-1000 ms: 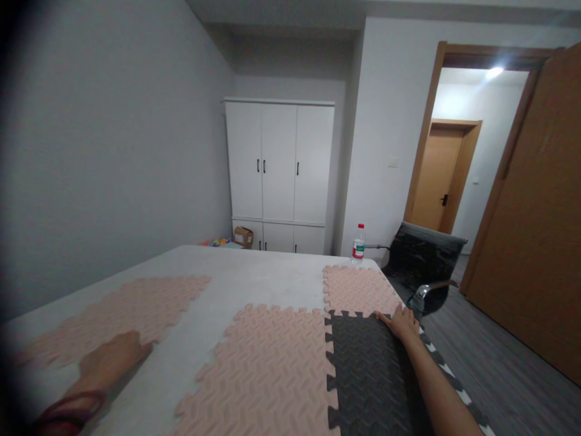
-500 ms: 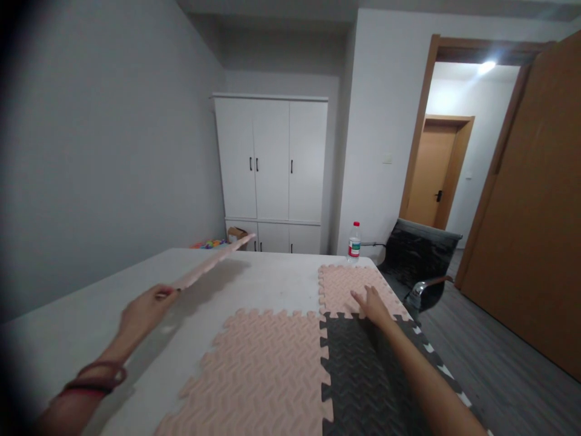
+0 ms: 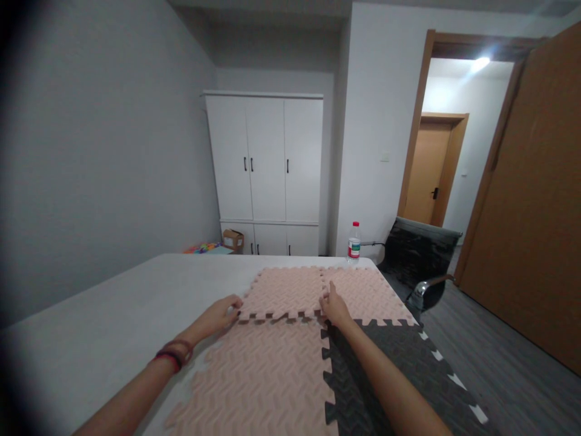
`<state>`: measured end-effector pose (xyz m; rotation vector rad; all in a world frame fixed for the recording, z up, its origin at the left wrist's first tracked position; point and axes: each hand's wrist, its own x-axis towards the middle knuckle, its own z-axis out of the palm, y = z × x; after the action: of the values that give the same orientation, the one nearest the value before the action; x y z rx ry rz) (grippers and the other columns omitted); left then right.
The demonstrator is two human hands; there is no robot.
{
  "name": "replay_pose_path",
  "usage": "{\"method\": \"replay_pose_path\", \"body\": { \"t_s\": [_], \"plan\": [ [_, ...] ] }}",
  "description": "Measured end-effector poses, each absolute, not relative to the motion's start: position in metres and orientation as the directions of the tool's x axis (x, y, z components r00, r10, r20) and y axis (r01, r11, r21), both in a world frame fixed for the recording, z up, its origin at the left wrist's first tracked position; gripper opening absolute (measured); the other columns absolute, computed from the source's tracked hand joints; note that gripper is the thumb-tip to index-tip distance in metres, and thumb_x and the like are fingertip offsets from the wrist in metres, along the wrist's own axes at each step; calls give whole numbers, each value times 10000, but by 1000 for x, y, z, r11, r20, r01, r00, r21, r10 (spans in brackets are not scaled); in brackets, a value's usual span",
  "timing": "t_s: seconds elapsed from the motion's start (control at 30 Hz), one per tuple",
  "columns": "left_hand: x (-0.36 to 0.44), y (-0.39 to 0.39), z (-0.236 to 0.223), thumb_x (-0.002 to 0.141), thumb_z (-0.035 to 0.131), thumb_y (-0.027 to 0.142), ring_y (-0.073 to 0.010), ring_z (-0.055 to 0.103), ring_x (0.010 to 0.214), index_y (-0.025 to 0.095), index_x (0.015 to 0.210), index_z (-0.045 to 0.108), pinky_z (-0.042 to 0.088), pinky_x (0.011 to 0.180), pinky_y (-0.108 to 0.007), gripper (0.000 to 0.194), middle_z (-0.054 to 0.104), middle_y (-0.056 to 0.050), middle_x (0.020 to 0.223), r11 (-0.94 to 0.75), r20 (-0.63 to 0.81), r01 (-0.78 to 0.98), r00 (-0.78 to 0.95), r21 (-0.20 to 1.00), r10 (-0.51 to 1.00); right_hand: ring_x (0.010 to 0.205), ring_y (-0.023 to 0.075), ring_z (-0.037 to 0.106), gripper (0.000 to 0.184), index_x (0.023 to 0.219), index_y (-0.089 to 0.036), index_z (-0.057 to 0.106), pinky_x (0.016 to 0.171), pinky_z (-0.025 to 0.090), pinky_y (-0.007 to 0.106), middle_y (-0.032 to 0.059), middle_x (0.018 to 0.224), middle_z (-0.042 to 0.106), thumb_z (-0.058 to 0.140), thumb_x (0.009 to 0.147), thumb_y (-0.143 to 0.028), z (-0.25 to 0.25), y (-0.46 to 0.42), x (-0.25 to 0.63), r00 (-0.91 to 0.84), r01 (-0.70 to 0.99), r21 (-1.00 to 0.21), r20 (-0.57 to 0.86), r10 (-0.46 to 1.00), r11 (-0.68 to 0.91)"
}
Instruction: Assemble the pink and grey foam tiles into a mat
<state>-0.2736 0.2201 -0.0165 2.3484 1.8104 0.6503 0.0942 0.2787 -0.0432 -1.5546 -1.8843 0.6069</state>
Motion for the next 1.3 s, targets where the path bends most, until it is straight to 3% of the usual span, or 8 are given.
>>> {"method": "replay_pose_path", "body": {
  "t_s": [0.2,0.5,0.7,0.9,1.03,1.13,1.3],
  "plan": [
    [-273,224,-28,802,405,323,-204,573,799,200,812,556,401,732,-292,194,617,-57,842,-241,235,950,193,199,953,1098,209,517,391,1234,-170,481,928,355,303,115,1195,578,402,883,-323,-58,265,84,-266,827,-442,233,935,346],
    [-272,231,-31,863,331,380,-213,557,829,194,844,538,387,740,-317,278,587,-78,921,-254,212,967,244,24,946,1051,236,483,304,1071,-177,569,895,354,341,122,1099,571,363,916,-337,-57,255,76,-372,876,-190,317,872,443],
    [-272,232,-35,874,322,373,-222,562,855,175,876,559,400,756,-334,309,596,-96,941,-265,177,963,270,-52,947,1040,197,476,276,1057,-180,571,896,349,294,103,1076,560,369,914,-303,-57,251,72,-408,861,-161,346,845,482],
    [-267,226,-34,865,370,355,-282,536,994,137,978,574,396,835,-418,320,569,-155,1068,-237,176,967,250,-92,952,1074,208,465,308,1119,-203,548,895,352,326,102,1142,540,384,907,-355,-59,251,78,-410,862,-161,335,849,480],
    [-257,235,-22,830,496,379,-278,516,1057,126,1101,532,387,902,-455,372,546,-144,1145,-251,186,967,256,-52,949,1116,220,456,340,1119,-194,555,917,352,334,106,1212,522,440,874,-399,-51,263,83,-413,863,-166,313,855,478],
    [-233,250,-18,874,468,427,-242,488,1130,167,1237,454,367,969,-465,447,499,-106,1266,-303,175,953,296,15,939,1196,213,410,444,1242,-173,483,964,331,327,120,1333,448,378,896,-431,-42,280,82,-396,870,-181,300,868,459],
    [-175,272,-36,892,405,496,-273,357,1283,205,1364,329,270,1053,-533,559,368,-108,1419,-377,128,921,364,95,922,1357,235,192,624,1418,-152,262,1080,161,439,120,1496,220,244,913,-517,-48,297,69,-388,882,-188,231,892,432]
  ]
}}
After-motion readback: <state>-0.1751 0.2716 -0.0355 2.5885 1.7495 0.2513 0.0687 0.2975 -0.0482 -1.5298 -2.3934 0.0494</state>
